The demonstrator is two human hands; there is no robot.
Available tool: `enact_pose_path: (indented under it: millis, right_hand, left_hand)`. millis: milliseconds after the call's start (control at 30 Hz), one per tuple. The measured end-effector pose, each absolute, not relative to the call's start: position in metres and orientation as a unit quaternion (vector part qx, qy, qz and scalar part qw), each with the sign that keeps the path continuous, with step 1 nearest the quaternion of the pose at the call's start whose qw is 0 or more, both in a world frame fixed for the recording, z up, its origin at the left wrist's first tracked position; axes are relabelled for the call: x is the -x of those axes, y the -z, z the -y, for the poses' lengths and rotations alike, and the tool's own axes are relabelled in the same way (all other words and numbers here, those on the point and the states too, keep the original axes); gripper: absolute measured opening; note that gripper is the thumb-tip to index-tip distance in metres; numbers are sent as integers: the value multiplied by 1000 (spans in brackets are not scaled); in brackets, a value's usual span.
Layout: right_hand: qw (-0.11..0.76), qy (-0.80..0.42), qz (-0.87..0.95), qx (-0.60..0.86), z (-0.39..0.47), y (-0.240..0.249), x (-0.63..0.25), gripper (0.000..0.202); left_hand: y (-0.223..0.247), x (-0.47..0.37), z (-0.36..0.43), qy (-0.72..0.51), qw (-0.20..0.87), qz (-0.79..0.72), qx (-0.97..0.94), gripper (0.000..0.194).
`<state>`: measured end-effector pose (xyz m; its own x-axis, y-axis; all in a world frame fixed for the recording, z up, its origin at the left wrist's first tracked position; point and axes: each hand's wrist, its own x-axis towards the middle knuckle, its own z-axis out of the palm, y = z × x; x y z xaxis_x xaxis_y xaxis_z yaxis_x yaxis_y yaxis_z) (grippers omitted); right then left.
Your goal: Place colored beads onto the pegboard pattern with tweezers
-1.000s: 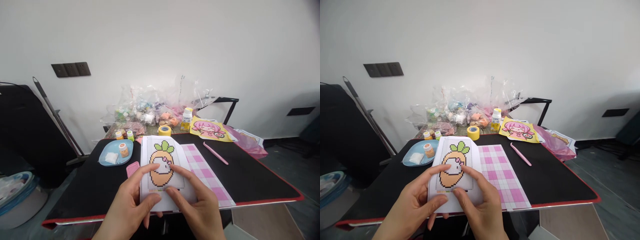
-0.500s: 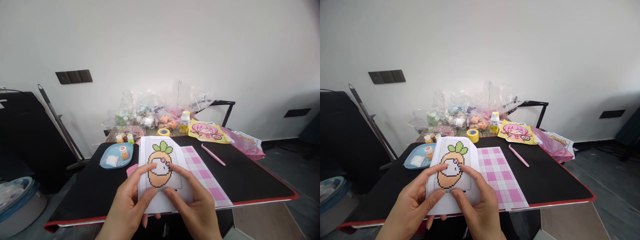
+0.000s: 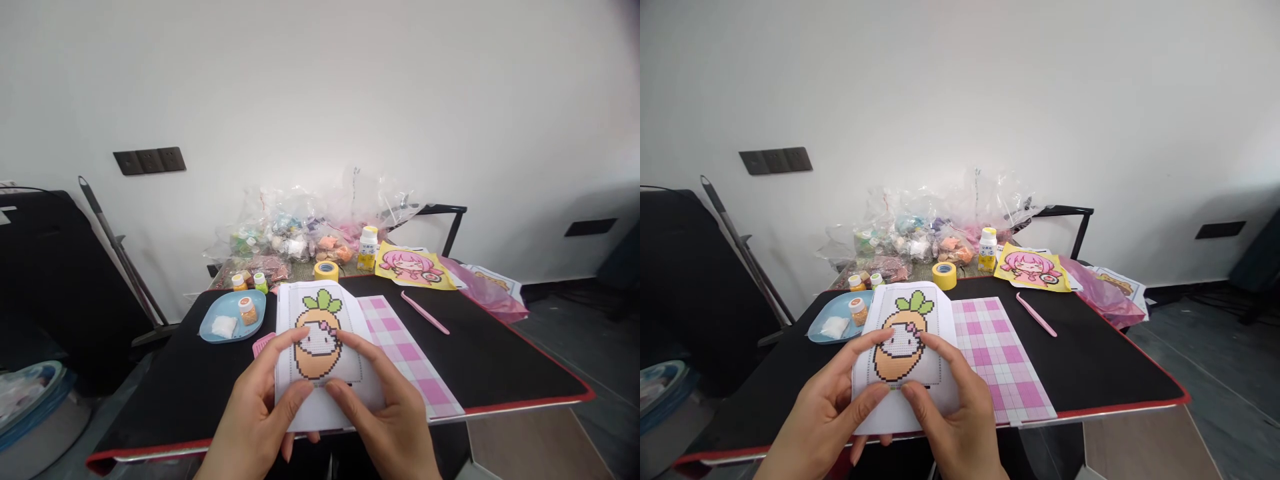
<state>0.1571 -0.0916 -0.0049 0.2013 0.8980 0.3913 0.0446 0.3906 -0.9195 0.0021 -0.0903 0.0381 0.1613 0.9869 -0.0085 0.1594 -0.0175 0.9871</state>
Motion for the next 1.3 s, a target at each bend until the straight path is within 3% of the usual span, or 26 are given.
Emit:
enact_pose_path:
  millis: [767, 1100, 1300]
  right_hand:
    - [649, -325, 542, 425, 93, 6, -157, 32]
    - [644, -328, 533, 440, 95, 8, -157, 33]
    - [641, -321, 534, 449, 95, 9, -157, 35]
  left_hand:
    - [-43, 1, 93, -389, 512, -488, -590, 50]
    - [-44, 2, 92, -368, 534, -477, -593, 59]
    - [-47, 3, 92, -358, 535, -478, -598, 52]
